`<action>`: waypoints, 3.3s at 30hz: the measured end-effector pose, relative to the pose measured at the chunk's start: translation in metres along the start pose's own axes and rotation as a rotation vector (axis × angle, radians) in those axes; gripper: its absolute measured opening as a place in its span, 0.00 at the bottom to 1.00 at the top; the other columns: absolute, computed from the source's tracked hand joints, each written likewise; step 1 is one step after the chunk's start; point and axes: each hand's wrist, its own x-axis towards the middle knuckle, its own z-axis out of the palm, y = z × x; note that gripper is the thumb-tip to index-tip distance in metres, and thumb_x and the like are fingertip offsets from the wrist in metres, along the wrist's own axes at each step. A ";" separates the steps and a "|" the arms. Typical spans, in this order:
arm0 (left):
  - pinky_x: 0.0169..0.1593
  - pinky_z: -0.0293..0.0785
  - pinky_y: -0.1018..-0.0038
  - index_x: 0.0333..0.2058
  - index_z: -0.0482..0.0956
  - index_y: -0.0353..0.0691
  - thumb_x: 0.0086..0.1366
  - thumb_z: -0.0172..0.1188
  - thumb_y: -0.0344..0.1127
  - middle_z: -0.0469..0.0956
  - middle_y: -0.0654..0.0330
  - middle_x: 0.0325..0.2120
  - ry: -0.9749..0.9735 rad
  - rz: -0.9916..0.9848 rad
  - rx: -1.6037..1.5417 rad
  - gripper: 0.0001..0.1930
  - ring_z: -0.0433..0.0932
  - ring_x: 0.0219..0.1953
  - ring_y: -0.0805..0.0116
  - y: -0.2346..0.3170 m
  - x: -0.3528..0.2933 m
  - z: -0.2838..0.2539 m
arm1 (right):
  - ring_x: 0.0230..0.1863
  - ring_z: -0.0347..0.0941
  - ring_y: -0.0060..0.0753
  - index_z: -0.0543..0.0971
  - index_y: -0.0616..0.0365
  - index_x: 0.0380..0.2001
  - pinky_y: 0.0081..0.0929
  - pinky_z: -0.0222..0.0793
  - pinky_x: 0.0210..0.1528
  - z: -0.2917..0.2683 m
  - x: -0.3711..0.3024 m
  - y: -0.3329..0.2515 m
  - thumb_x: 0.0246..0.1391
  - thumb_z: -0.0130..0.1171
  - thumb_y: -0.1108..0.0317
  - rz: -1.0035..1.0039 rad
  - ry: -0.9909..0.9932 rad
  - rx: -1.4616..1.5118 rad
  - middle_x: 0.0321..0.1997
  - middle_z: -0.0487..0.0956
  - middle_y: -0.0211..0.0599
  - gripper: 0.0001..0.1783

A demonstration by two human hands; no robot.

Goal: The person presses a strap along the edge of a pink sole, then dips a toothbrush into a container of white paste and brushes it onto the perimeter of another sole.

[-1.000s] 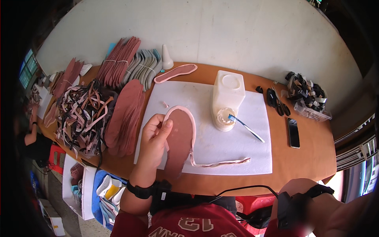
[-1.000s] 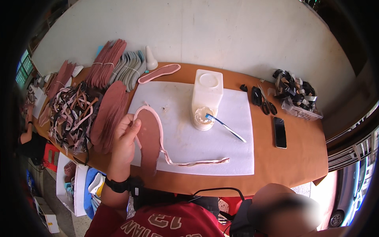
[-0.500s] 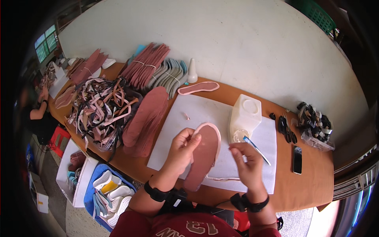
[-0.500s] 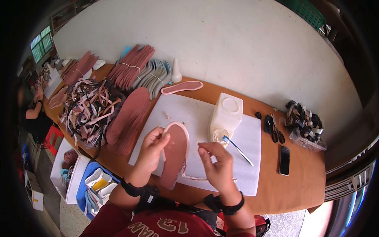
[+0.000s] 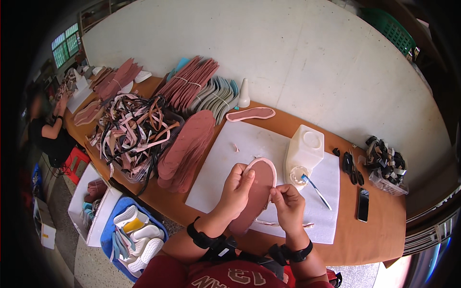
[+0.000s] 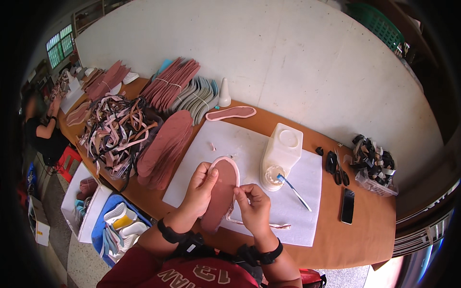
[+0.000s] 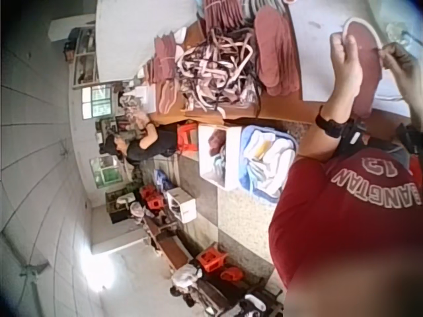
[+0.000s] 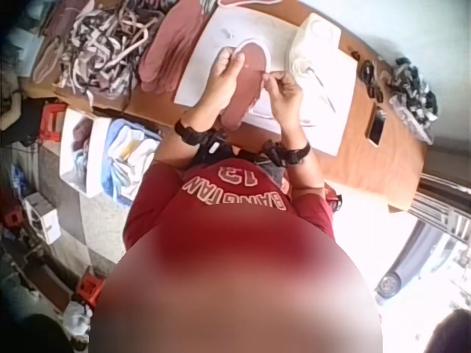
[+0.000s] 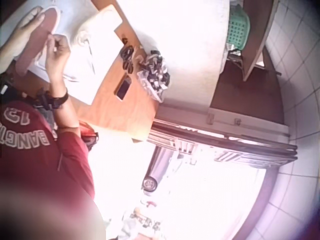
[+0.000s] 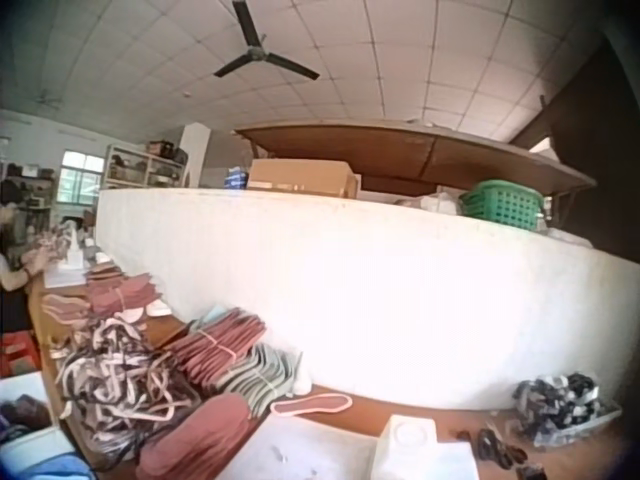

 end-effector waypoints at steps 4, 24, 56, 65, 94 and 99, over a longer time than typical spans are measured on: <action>0.34 0.60 0.85 0.31 0.66 0.39 0.65 0.48 0.42 0.66 0.68 0.25 0.044 0.002 -0.031 0.11 0.61 0.28 0.83 0.007 0.002 0.005 | 0.28 0.65 0.13 0.75 0.65 0.26 0.13 0.62 0.32 -0.002 -0.001 0.004 0.52 0.57 0.71 0.003 -0.017 0.060 0.24 0.74 0.26 0.07; 0.37 0.72 0.79 0.41 0.71 0.36 0.53 0.61 0.27 0.75 0.62 0.33 -0.052 -0.213 -0.251 0.15 0.74 0.35 0.76 0.022 0.011 -0.014 | 0.30 0.70 0.20 0.73 0.63 0.36 0.17 0.66 0.29 -0.008 -0.004 0.028 0.53 0.51 0.78 -0.070 -0.150 -0.032 0.31 0.74 0.31 0.07; 0.41 0.70 0.79 0.43 0.69 0.33 0.57 0.58 0.28 0.74 0.61 0.35 0.029 -0.105 -0.302 0.15 0.72 0.36 0.77 0.021 0.003 -0.005 | 0.30 0.78 0.32 0.75 0.66 0.31 0.22 0.71 0.30 0.006 -0.016 0.004 0.54 0.51 0.74 -0.202 0.027 -0.320 0.27 0.79 0.42 0.06; 0.42 0.69 0.79 0.44 0.69 0.33 0.58 0.58 0.29 0.74 0.62 0.36 -0.040 -0.136 -0.227 0.15 0.72 0.38 0.77 0.017 -0.002 0.004 | 0.26 0.68 0.19 0.76 0.65 0.26 0.16 0.64 0.31 -0.006 0.015 0.003 0.52 0.56 0.72 -0.090 -0.078 -0.171 0.24 0.75 0.34 0.06; 0.60 0.43 0.51 0.45 0.64 0.40 0.47 0.65 0.34 0.70 0.56 0.43 -0.025 0.640 0.911 0.27 0.67 0.50 0.53 0.058 0.014 -0.018 | 0.21 0.70 0.39 0.77 0.61 0.22 0.29 0.65 0.25 -0.029 0.012 -0.001 0.41 0.61 0.73 -0.344 -0.386 -0.635 0.20 0.73 0.40 0.04; 0.46 0.63 0.57 0.36 0.72 0.43 0.49 0.62 0.36 0.77 0.59 0.28 -0.768 0.353 1.328 0.15 0.76 0.35 0.59 0.046 0.007 -0.012 | 0.25 0.70 0.45 0.77 0.61 0.21 0.32 0.66 0.27 -0.021 0.015 -0.012 0.40 0.60 0.73 -0.355 -0.574 -0.671 0.22 0.74 0.42 0.03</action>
